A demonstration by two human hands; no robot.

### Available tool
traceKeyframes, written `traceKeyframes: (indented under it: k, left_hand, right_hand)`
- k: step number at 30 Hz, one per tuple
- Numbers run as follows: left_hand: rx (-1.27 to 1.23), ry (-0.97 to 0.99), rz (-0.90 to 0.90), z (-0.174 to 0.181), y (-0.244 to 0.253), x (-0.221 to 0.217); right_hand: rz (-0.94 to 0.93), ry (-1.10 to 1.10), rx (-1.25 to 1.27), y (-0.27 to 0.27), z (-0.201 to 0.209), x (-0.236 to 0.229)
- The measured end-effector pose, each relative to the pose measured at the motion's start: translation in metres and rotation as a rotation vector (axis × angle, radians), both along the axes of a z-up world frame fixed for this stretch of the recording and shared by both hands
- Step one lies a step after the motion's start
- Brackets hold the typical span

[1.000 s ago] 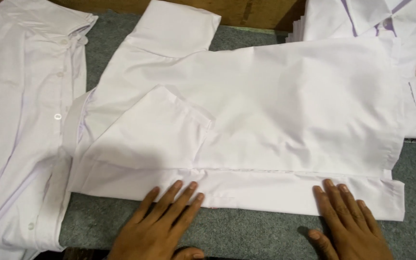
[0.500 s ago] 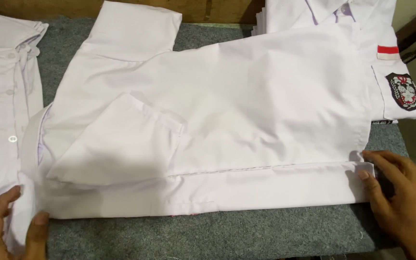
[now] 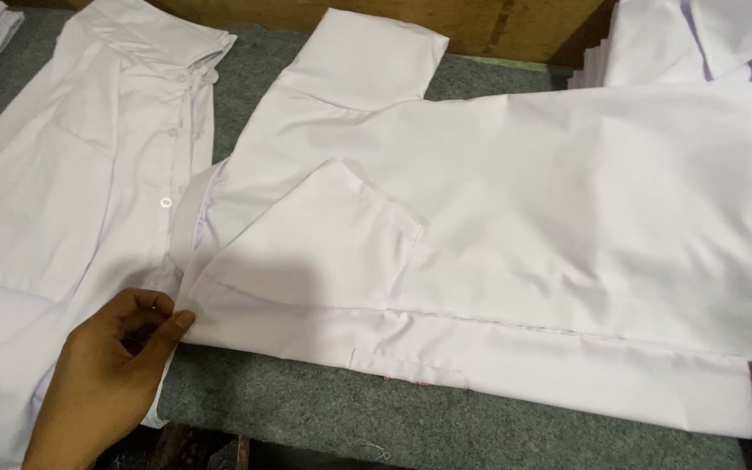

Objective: A person is folding a white long-sleeved shirt into a neat rectangle on a padded work surface.

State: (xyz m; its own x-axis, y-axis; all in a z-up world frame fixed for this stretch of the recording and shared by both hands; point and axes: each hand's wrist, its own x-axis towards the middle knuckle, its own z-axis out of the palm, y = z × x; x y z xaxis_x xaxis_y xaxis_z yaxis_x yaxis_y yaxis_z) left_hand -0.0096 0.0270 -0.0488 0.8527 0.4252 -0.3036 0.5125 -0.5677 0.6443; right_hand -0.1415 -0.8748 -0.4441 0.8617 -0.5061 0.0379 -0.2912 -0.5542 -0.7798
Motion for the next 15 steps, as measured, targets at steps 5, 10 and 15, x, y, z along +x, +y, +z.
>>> traceKeyframes:
  k: [5, 10, 15]
  left_hand:
    - [-0.110, 0.018, 0.049, -0.004, 0.010, -0.013]
    - [-0.133, 0.061, 0.103, -0.012, 0.024, -0.030]
    - [0.396, 0.208, -0.083, 0.027, -0.001, -0.021]
  right_hand:
    - [-0.111, 0.054, 0.098, -0.019, -0.021, -0.035]
    - [0.258, -0.032, -0.562, 0.001, -0.003, -0.066]
    - [0.134, 0.361, -0.646, 0.016, -0.025, -0.054]
